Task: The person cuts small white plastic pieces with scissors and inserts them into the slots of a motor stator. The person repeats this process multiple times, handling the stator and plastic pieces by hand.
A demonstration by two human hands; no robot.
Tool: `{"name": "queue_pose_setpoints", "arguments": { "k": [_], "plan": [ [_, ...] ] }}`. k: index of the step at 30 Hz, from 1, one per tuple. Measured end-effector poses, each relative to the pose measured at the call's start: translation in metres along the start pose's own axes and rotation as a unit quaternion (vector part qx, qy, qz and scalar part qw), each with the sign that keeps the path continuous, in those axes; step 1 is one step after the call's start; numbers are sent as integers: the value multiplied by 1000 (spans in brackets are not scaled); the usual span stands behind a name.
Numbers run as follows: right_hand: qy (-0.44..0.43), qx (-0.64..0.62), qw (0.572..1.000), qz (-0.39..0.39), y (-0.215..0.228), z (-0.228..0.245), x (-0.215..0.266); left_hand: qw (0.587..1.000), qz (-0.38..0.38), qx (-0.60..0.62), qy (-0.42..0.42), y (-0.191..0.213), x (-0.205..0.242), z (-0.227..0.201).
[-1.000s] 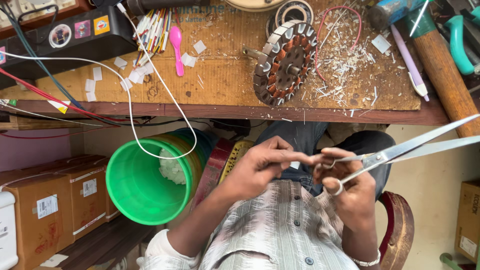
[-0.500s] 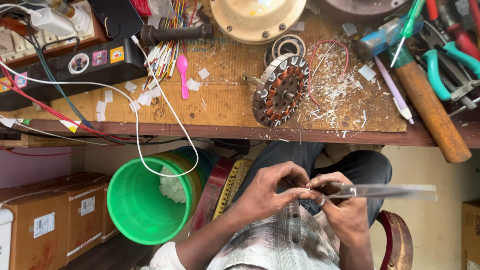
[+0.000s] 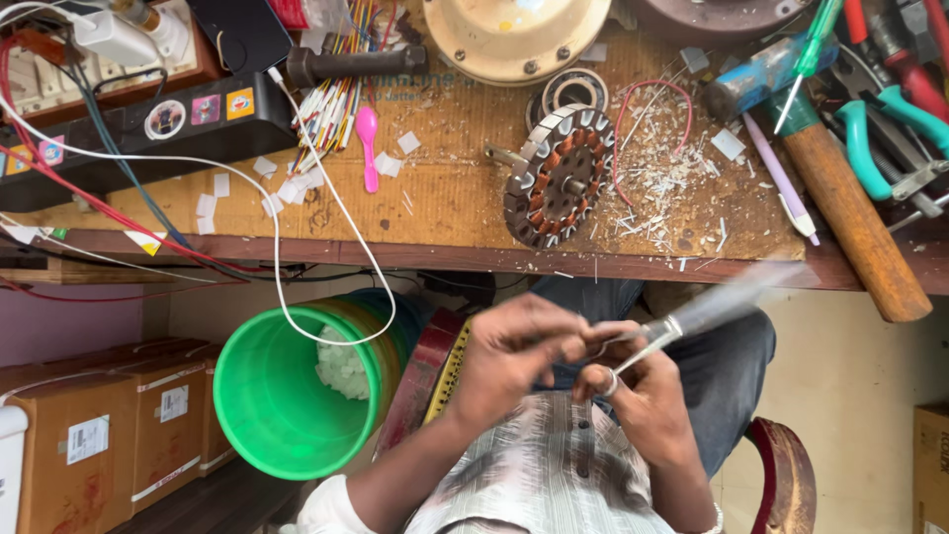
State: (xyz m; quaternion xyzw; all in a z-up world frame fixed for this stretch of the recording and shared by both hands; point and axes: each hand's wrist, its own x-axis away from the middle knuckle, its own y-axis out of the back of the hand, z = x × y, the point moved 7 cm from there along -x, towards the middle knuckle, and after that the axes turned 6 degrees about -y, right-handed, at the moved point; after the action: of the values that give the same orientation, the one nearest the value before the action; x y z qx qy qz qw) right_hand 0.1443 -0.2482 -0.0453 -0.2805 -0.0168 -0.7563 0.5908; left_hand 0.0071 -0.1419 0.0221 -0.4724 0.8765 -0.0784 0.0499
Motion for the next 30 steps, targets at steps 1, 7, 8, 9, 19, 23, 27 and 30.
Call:
{"name": "queue_pose_setpoints", "arguments": {
  "k": [1, 7, 8, 9, 19, 23, 27, 30],
  "plan": [
    [-28, -32, 997, 63, -10, 2, -1, 993, -30, 91, 66, 4, -4, 8],
    [-205, -14, 936, 287, -53, -16, 26, 953, -38, 293, 62, 13, -21, -9],
    [-195, 2, 931, 307, -54, -17, 29, 957, -34, 280, 69, 14, -21, -7],
    [-197, 4, 933, 302, -52, -19, 29, 961, -29, 265, 77, 15, -20, -5],
    [-197, 19, 947, 254, -41, -20, 23, 967, 64, 223, 106, 23, -12, 29],
    [-192, 18, 945, 264, -43, -18, 22, 962, 93, 237, 103, 25, -14, 26],
    [-186, 10, 946, 265, -43, -20, 20, 959, 115, 246, 86, 25, -16, 17],
    [-186, 36, 950, 247, -37, -25, 16, 959, 133, 235, 84, 26, -18, 14]
  ]
}}
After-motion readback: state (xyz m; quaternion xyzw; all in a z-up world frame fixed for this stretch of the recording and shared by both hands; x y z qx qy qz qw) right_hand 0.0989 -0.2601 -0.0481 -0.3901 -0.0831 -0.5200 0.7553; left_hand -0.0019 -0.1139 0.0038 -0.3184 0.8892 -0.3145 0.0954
